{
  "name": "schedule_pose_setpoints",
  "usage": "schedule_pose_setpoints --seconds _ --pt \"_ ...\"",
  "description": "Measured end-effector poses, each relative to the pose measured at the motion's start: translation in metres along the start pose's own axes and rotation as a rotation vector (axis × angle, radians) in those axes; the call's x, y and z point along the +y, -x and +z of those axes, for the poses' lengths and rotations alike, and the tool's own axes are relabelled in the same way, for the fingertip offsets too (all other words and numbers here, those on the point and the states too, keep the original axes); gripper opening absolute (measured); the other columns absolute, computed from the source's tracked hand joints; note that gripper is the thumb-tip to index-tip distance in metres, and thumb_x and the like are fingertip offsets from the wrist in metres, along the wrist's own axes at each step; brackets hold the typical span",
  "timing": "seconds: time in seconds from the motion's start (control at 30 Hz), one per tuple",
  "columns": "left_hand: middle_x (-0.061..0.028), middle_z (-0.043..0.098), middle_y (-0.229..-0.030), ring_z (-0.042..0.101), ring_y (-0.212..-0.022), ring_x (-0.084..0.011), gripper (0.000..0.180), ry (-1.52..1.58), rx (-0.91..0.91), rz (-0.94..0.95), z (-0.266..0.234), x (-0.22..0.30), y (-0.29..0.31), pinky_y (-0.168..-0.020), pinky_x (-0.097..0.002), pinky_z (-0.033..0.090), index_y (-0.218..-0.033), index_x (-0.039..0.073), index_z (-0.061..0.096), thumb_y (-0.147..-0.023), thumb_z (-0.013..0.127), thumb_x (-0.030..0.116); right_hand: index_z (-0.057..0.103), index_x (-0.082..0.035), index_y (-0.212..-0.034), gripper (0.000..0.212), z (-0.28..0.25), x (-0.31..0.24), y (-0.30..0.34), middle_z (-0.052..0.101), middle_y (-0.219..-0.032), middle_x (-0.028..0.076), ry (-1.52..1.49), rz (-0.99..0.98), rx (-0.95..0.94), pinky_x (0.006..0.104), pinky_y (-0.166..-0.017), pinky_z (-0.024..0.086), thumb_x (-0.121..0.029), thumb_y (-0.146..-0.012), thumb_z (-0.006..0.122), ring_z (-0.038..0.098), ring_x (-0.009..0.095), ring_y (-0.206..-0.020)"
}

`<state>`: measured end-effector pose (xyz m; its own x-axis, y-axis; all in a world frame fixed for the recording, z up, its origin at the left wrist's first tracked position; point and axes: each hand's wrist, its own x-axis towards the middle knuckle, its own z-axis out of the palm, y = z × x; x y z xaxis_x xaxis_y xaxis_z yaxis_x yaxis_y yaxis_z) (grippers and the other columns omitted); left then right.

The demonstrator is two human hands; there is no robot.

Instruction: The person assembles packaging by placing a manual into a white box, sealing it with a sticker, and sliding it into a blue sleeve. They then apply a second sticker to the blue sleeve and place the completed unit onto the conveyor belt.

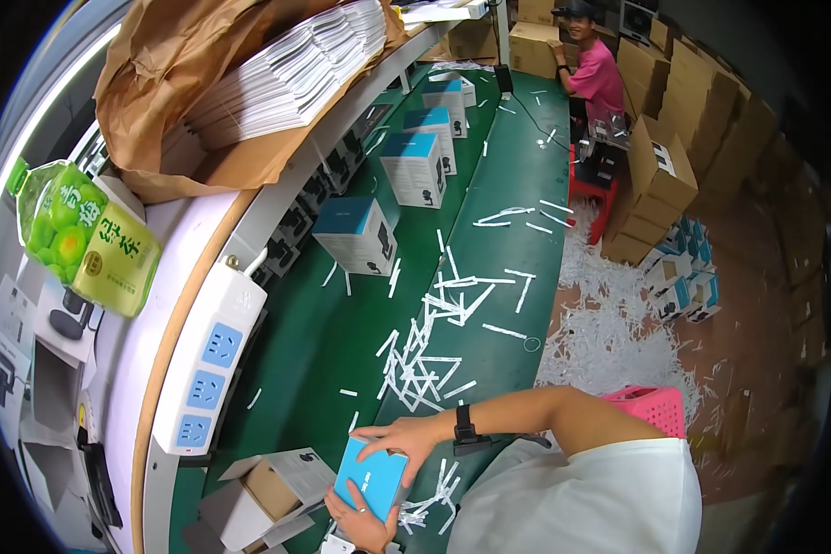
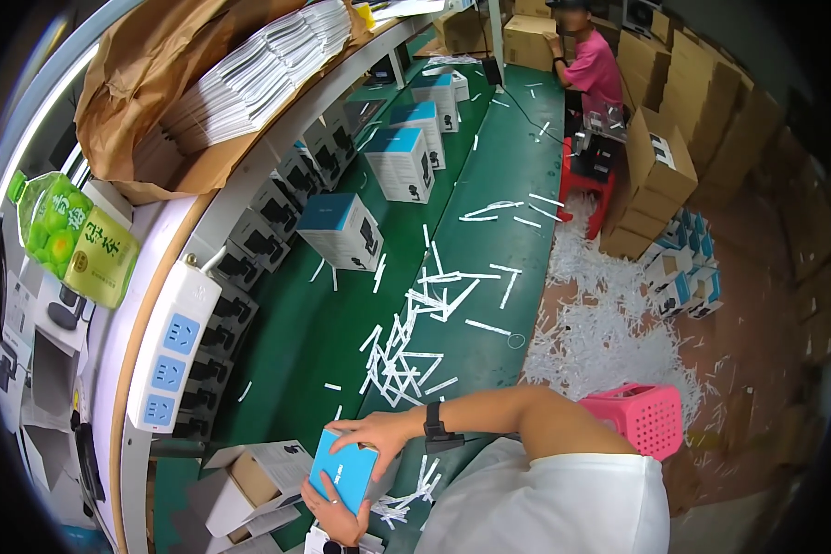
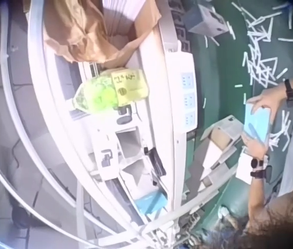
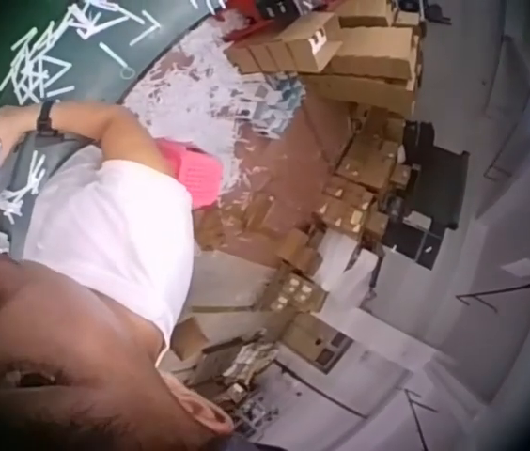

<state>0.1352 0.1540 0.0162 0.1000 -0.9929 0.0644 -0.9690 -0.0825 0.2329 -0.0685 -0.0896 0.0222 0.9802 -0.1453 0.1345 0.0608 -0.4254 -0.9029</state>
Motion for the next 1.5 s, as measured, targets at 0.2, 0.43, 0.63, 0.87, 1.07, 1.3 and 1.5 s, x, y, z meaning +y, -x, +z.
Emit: schedule_pose_setpoints --seconds 0.2,0.43,0.63,0.87,1.07,1.3,1.5 --pt "-0.0416 0.031 -0.149 0.033 -0.134 -0.0605 0.104 -0.221 -0.084 -0.119 -0.027 0.031 -0.005 -0.112 -0.0611 0.032 -0.159 0.009 0.028 -0.080 0.069 0.063 0.045 -0.026 -0.148 0.096 0.003 0.009 -0.009 0.025 -0.161 0.020 0.066 -0.052 -0.017 0.0396 -0.089 0.055 -0.046 -0.064 0.089 0.069 0.033 -0.107" --pt "-0.0432 0.028 -0.149 0.031 -0.136 -0.0601 0.105 -0.199 -0.141 -0.160 -0.033 0.038 -0.010 -0.114 -0.0607 0.029 -0.159 0.005 0.026 -0.081 0.070 0.060 0.053 -0.024 -0.143 0.090 0.007 0.006 -0.010 0.028 -0.159 0.021 -0.017 -0.100 0.067 0.0409 -0.090 0.055 -0.049 -0.065 0.089 0.069 0.034 -0.104" --pt "-0.0338 0.039 -0.147 0.036 -0.134 -0.0557 0.071 -0.198 -0.137 0.083 -0.094 -0.012 -0.026 -0.112 -0.0627 0.029 -0.148 0.004 0.047 -0.089 0.070 0.035 0.059 -0.022 -0.137 0.081 -0.017 0.040 -0.048 0.043 -0.146 0.019 0.104 -0.163 0.229 0.0388 -0.087 0.055 -0.046 -0.065 0.088 0.068 0.034 -0.103" --pt "-0.0270 0.066 -0.115 0.059 -0.108 -0.0476 0.047 -0.394 0.222 -0.288 -0.125 -0.059 -0.003 -0.098 -0.0522 0.047 -0.130 0.005 0.063 -0.088 0.069 0.027 0.062 -0.026 -0.135 0.075 -0.104 0.071 -0.109 0.040 -0.148 0.027 0.299 0.002 0.770 0.0387 -0.082 0.058 -0.050 -0.067 0.085 0.070 0.030 -0.084" --pt "-0.0199 0.070 -0.099 0.064 -0.094 -0.0418 0.030 -0.401 -0.153 -0.378 -0.106 -0.093 0.006 -0.082 -0.0459 0.054 -0.113 0.005 0.072 -0.086 0.066 0.016 0.062 -0.026 -0.134 0.067 -0.118 0.070 -0.119 0.039 -0.149 0.026 0.217 0.458 0.806 0.0417 -0.090 0.056 -0.051 -0.074 0.079 0.069 0.030 -0.098" --pt "-0.0139 0.072 -0.099 0.068 -0.085 -0.0370 0.049 -0.250 0.261 -0.142 -0.100 -0.005 -0.049 -0.077 -0.0465 0.055 -0.117 0.016 0.073 -0.072 0.060 0.001 0.060 -0.025 -0.135 0.068 -0.099 0.074 -0.107 0.043 -0.150 0.024 0.434 0.411 0.897 0.0445 -0.095 0.053 -0.054 -0.076 0.077 0.063 0.039 -0.112" --pt "-0.0022 0.072 -0.108 0.063 -0.113 -0.0256 0.037 -0.110 0.097 0.216 -0.094 0.061 -0.011 -0.107 -0.0511 0.040 -0.100 0.017 0.078 -0.069 0.064 0.004 0.055 -0.003 -0.135 0.071 -0.053 0.057 -0.013 0.064 -0.121 0.011 0.209 -0.036 0.840 0.0322 -0.082 0.052 -0.031 -0.078 0.086 0.066 0.023 -0.093"
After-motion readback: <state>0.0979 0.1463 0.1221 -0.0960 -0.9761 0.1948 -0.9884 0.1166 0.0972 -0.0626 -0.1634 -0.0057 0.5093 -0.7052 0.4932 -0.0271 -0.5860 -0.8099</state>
